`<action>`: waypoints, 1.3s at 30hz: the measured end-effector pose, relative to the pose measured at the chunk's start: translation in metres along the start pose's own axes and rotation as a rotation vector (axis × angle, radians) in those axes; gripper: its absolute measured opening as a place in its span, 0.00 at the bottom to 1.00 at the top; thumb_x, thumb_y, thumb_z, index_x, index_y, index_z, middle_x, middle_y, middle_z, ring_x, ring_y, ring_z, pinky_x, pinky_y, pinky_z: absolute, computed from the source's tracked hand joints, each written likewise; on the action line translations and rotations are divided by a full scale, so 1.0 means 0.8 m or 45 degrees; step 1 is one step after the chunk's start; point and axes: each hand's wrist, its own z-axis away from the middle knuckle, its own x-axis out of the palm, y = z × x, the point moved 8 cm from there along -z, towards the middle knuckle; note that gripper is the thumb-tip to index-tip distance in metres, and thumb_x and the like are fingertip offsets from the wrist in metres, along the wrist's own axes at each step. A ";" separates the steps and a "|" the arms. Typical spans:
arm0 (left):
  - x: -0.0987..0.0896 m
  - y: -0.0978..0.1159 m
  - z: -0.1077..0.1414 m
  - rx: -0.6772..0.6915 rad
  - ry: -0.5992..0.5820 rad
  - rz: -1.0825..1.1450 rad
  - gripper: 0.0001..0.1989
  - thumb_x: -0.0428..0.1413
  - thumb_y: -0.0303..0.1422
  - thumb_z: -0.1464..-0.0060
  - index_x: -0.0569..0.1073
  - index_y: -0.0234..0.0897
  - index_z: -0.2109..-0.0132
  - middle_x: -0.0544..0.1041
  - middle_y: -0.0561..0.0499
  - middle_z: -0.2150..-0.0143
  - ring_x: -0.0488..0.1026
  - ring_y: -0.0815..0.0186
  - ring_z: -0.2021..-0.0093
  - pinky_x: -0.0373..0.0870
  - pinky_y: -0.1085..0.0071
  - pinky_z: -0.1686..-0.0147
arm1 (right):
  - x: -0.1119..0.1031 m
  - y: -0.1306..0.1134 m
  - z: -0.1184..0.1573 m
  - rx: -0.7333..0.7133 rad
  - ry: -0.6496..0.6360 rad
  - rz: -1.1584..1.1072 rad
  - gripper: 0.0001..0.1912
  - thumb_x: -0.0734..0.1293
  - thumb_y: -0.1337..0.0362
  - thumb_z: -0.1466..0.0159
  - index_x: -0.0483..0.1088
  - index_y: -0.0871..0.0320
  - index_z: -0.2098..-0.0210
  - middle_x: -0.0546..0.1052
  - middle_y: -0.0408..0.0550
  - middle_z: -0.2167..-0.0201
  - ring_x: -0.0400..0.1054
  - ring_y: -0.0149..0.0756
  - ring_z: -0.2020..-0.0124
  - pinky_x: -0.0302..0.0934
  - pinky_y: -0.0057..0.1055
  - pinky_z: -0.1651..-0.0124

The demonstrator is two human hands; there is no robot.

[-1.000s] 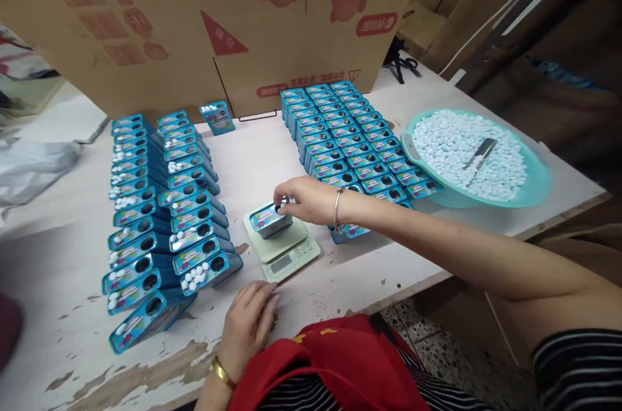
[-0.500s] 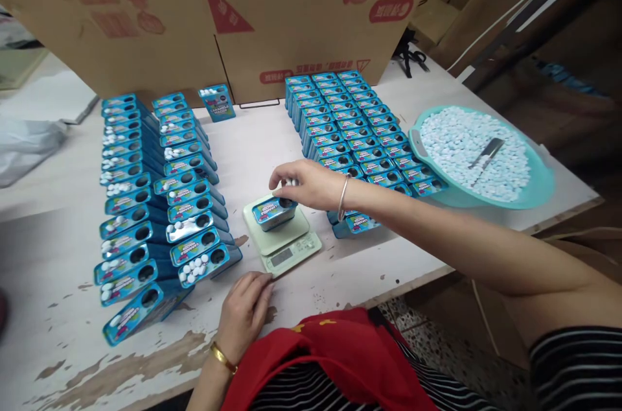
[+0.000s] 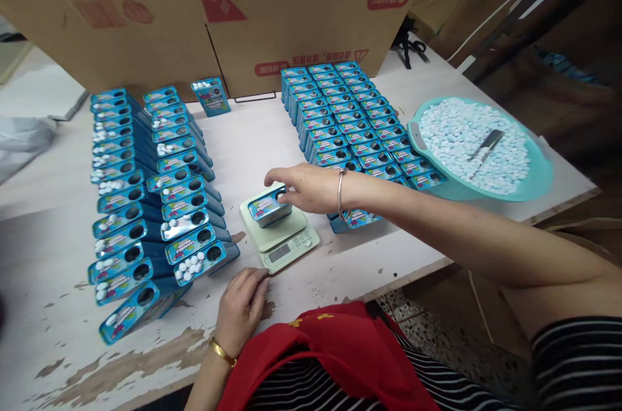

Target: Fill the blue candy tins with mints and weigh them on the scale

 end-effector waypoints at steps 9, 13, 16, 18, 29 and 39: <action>0.000 -0.001 0.001 0.016 0.039 -0.008 0.09 0.50 0.30 0.42 0.72 0.37 0.56 0.75 0.47 0.62 0.73 0.66 0.62 0.71 0.70 0.61 | 0.008 0.036 0.021 0.105 -0.051 -1.220 0.04 0.64 0.67 0.38 0.67 0.63 0.67 0.65 0.39 0.78 0.52 0.20 0.82 0.43 0.22 0.79; 0.002 0.011 -0.009 0.076 0.082 -0.038 0.09 0.51 0.29 0.42 0.71 0.37 0.54 0.75 0.48 0.62 0.73 0.67 0.61 0.70 0.71 0.61 | 0.017 0.065 0.048 0.204 0.011 -1.732 0.10 0.70 0.63 0.43 0.68 0.64 0.66 0.68 0.42 0.73 0.54 0.19 0.80 0.41 0.21 0.81; 0.011 0.031 -0.024 0.174 0.069 -0.105 0.10 0.51 0.30 0.42 0.70 0.37 0.53 0.75 0.48 0.63 0.72 0.66 0.62 0.69 0.70 0.61 | 0.018 0.084 0.070 0.308 0.121 -1.853 0.09 0.69 0.67 0.43 0.69 0.63 0.64 0.69 0.43 0.72 0.56 0.19 0.79 0.45 0.21 0.80; 0.021 0.046 -0.038 0.242 0.049 -0.173 0.10 0.51 0.31 0.42 0.70 0.37 0.53 0.74 0.48 0.66 0.71 0.66 0.65 0.67 0.70 0.64 | 0.018 0.088 0.086 0.334 0.164 -1.877 0.09 0.68 0.68 0.43 0.68 0.62 0.63 0.70 0.43 0.71 0.56 0.19 0.79 0.44 0.21 0.80; 0.081 0.089 -0.094 0.409 -0.151 -0.482 0.09 0.47 0.28 0.41 0.70 0.36 0.67 0.70 0.51 0.75 0.66 0.66 0.73 0.60 0.69 0.71 | 0.140 0.044 0.155 0.238 -0.355 -2.124 0.14 0.66 0.56 0.38 0.66 0.63 0.62 0.70 0.41 0.79 0.49 0.17 0.87 0.34 0.20 0.85; -0.066 0.113 -0.152 0.421 0.376 -0.325 0.09 0.57 0.26 0.47 0.71 0.37 0.58 0.68 0.53 0.73 0.64 0.70 0.72 0.60 0.72 0.69 | 0.229 0.085 0.150 0.505 -0.269 -2.175 0.22 0.71 0.50 0.46 0.65 0.63 0.65 0.70 0.39 0.82 0.49 0.17 0.88 0.32 0.20 0.85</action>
